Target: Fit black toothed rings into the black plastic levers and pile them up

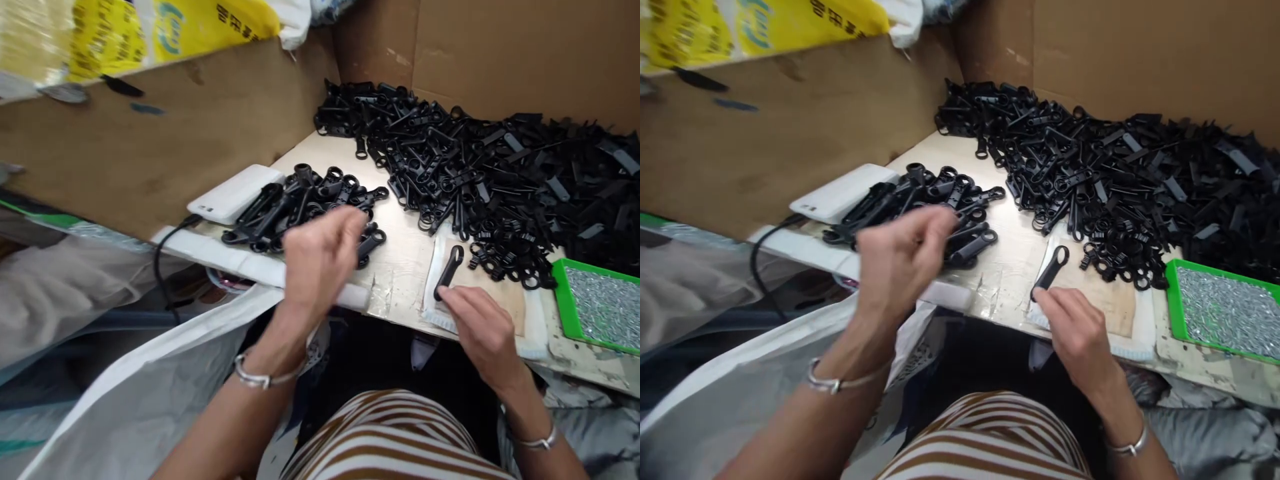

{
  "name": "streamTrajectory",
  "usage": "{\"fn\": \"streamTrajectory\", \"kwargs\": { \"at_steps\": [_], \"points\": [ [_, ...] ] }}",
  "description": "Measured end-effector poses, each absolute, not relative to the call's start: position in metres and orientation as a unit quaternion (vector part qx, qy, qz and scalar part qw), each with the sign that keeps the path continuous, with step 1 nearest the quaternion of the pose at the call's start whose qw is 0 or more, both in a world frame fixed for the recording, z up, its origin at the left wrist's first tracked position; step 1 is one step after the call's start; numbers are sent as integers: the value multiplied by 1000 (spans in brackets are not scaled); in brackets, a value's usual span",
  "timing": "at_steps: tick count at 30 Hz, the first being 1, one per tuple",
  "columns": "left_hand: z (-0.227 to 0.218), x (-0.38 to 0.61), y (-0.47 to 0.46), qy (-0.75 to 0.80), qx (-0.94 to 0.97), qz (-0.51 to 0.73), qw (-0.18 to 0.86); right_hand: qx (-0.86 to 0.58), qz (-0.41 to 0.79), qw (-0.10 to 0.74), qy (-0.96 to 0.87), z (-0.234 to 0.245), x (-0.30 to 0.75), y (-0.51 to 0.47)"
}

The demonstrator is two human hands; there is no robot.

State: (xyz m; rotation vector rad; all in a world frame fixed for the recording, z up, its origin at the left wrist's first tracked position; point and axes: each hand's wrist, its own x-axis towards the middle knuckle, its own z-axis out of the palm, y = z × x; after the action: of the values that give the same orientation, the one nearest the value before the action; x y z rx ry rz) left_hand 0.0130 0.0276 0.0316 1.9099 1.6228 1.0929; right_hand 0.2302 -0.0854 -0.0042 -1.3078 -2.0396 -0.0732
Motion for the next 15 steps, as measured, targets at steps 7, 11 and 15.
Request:
{"fn": "streamTrajectory", "kwargs": {
  "at_steps": [7, 11, 15],
  "points": [
    [-9, 96, -25, 333, 391, 356, 781, -473, 8, 362, -803, -10, 236, -100],
    [-9, 99, -24, 337, 376, 389, 771, -608, -91, 309, -726, -6, 266, -76],
    [-9, 92, -28, 329, 365, 366, 790, -677, -142, 98, -715, -8, 286, -44]
  ]
}}
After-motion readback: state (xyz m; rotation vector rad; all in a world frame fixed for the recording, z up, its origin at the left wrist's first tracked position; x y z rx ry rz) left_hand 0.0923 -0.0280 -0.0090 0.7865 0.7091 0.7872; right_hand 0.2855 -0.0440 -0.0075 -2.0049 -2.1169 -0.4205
